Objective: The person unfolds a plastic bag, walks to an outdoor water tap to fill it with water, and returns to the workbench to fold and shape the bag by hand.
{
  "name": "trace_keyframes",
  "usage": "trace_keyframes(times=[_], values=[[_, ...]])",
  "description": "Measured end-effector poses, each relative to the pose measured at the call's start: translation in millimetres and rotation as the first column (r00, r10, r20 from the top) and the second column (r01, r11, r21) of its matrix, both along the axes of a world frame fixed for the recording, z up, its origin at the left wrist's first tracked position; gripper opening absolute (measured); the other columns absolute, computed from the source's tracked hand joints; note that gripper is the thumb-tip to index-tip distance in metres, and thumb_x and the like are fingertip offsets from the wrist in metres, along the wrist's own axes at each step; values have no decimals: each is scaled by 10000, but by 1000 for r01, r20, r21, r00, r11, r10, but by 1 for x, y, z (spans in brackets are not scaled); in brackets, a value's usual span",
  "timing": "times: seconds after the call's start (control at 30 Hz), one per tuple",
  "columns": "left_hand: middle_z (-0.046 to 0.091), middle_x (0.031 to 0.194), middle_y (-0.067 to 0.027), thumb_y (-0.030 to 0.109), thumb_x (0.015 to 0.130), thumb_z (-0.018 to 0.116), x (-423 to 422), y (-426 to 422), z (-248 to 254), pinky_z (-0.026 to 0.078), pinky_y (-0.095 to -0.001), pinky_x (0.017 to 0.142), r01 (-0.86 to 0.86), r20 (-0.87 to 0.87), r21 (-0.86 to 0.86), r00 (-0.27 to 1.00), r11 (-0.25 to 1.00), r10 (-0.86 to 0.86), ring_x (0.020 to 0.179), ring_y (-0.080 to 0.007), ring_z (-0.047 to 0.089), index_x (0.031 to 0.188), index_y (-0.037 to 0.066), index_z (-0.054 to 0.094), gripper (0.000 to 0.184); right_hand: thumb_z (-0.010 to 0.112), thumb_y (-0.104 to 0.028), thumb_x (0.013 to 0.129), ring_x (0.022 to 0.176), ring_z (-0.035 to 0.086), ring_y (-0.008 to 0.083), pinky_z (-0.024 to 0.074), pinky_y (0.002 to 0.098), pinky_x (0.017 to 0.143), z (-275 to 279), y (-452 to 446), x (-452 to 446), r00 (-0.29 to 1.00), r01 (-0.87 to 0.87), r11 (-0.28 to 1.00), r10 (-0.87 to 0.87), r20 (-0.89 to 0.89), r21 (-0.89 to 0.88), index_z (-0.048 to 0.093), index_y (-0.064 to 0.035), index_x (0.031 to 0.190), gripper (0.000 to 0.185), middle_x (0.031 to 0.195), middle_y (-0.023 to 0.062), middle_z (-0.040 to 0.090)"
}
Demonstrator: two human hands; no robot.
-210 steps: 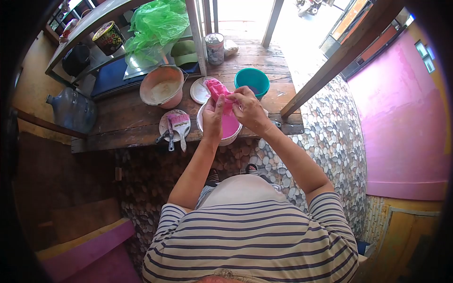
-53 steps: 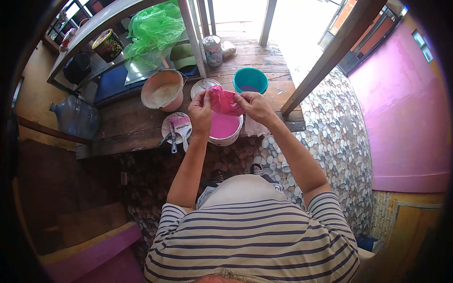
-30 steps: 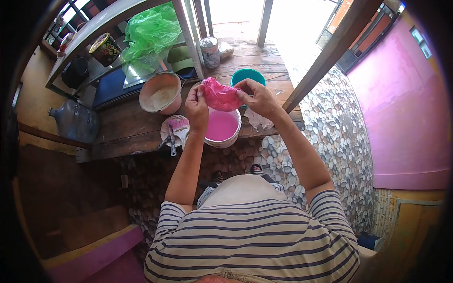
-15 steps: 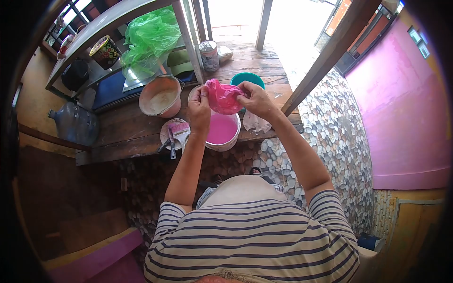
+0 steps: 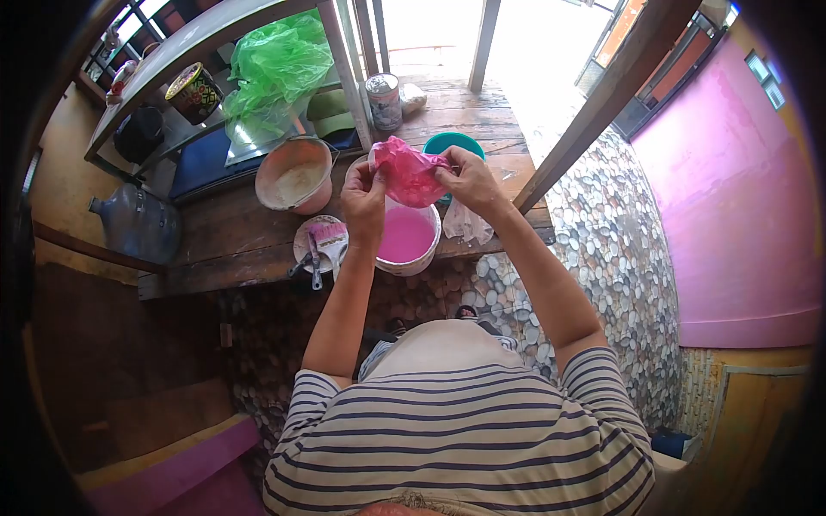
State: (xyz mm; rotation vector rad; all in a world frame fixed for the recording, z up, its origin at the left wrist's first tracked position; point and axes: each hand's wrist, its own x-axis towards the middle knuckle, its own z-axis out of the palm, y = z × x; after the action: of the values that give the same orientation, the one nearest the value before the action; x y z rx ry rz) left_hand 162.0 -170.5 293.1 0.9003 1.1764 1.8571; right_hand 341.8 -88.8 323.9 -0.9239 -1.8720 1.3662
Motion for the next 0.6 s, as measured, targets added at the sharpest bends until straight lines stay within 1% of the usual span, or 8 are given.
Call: trace_keyframes(times=[0.07,0.13,0.2,0.3,0.4,0.47,0.53,0.6], values=[[650,920,-22,104,963,626,0,1,0,489,-207,745,-39,-30,67,999,997,41,810,-69,595,1092,-21,613,180,596,-70,932,800,584,68,507,244,721,-9,9,4,999,9,1000,-9,43,-10,620,24,1049,152,890,18,632],[658,946,-30,102,965,623,0,-1,8,489,-204,744,-32,-42,55,999,998,35,816,-66,596,1099,-22,623,183,603,-64,923,789,584,69,511,245,713,-1,5,2,996,16,1000,-14,85,-22,618,26,1078,180,884,13,632],[667,973,-37,100,967,619,-2,-2,11,488,-202,743,-24,-56,43,998,999,26,823,-64,598,1107,-23,633,187,616,-76,920,776,605,68,520,236,701,11,-3,0,1000,0,997,-1,-21,-77,596,32,1107,216,883,23,647],[675,983,-41,100,958,633,1,0,9,497,-207,752,10,-97,48,995,999,-5,832,-69,610,1109,-19,628,192,632,-79,912,792,637,76,530,231,700,14,-7,-4,997,-8,989,-5,-83,-151,572,38,1138,262,905,48,668],[678,987,-48,92,945,650,6,1,4,509,-214,754,52,-44,88,998,995,-48,825,-75,622,1109,-11,629,195,651,-87,905,813,658,88,538,226,704,12,-10,-11,996,-18,997,11,-87,-81,556,44,1171,311,935,72,678],[679,983,-52,93,933,667,9,1,4,520,-213,755,78,-23,88,997,993,-77,827,-81,636,1102,-10,629,202,655,-96,907,813,655,88,538,229,705,14,-17,-18,995,-16,995,6,-100,-101,564,46,1169,312,925,70,677],[681,981,-57,94,931,668,11,0,2,524,-213,760,96,-32,77,995,992,-93,834,-86,641,1108,-18,626,214,660,-104,909,814,652,88,539,232,706,11,-17,-19,994,-12,992,-1,-111,-123,571,49,1167,313,916,67,676],[683,979,-62,94,930,670,10,-1,4,528,-212,765,109,-43,64,993,992,-106,841,-90,646,1114,-26,624,225,659,-116,916,817,646,85,539,235,719,2,-13,-22,994,-5,998,-2,-106,-68,605,54,1124,274,900,63,677]])
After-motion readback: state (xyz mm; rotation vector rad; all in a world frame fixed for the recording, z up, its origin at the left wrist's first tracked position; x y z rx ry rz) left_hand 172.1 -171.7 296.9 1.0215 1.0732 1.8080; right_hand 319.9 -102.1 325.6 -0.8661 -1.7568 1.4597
